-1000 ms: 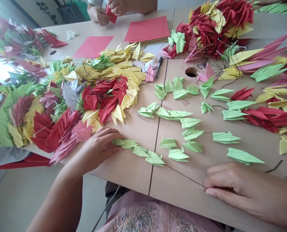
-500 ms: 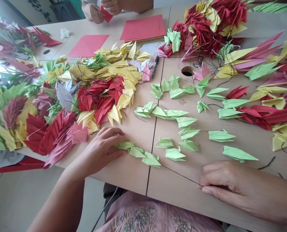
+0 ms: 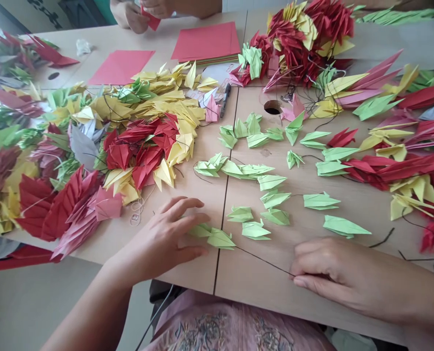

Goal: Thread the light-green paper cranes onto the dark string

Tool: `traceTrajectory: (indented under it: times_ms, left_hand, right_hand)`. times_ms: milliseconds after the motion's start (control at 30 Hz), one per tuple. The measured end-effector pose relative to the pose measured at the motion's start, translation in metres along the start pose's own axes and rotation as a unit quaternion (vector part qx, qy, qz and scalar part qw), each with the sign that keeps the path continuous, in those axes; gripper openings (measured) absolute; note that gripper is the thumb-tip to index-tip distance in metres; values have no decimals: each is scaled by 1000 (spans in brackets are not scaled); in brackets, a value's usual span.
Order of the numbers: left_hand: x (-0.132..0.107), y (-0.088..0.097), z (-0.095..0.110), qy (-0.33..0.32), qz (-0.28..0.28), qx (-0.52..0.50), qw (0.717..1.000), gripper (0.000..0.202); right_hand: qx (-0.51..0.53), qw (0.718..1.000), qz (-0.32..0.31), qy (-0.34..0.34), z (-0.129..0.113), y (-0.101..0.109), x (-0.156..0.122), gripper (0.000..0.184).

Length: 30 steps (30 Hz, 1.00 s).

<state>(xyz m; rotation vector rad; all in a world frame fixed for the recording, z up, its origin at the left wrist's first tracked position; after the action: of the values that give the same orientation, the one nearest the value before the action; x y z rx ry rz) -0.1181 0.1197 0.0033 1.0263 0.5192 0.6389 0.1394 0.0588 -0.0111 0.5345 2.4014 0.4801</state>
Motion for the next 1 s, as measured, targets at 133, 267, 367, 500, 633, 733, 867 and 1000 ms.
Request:
traceTrajectory:
  times_ms: [133,267,367,500,633,733,867,1000]
  left_hand:
    - [5,-8,17,-58,-9,-9,998,30]
    - [11,-8,21,-50,-4,-11,999,21]
    - [17,-5,27,-61,7,-8,998,43]
    - [31,-8,36,-94,25,44,994,51]
    - [37,-13,40,-109,24,71,991,47]
    - [38,-14,48,-128,27,64,989,52]
    - [40,-18,61,-158,8,59,986,44]
    - [49,-18,72,-180,11,52,982,46]
  right_hand:
    - [-6,1000,20,7,2,1,1,35]
    - [-10,999,38,23,3,0,0,33]
    - [-18,999,39,28,1,0,0,31]
    - [-9,999,43,20,-2,3,1,28]
    - [-8,999,50,9,-1,6,1,25]
    - [-15,998,55,3,-1,7,1,24]
    - [-31,997,63,11,-3,9,1,25]
    - [-46,997,57,20,-6,10,1,25]
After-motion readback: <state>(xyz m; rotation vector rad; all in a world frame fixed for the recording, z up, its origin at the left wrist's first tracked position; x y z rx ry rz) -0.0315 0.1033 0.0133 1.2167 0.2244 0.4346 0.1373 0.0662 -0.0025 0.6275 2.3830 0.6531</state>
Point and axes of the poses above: each hand's wrist, its own x-axis towards the middle knuckle, its own y-axis out of the back of the hand, z = x × y, the point moved 5 cm from there along x, towards the middle knuckle, and after that the axes turned 2 degrees about y, right-handed, at the moved point
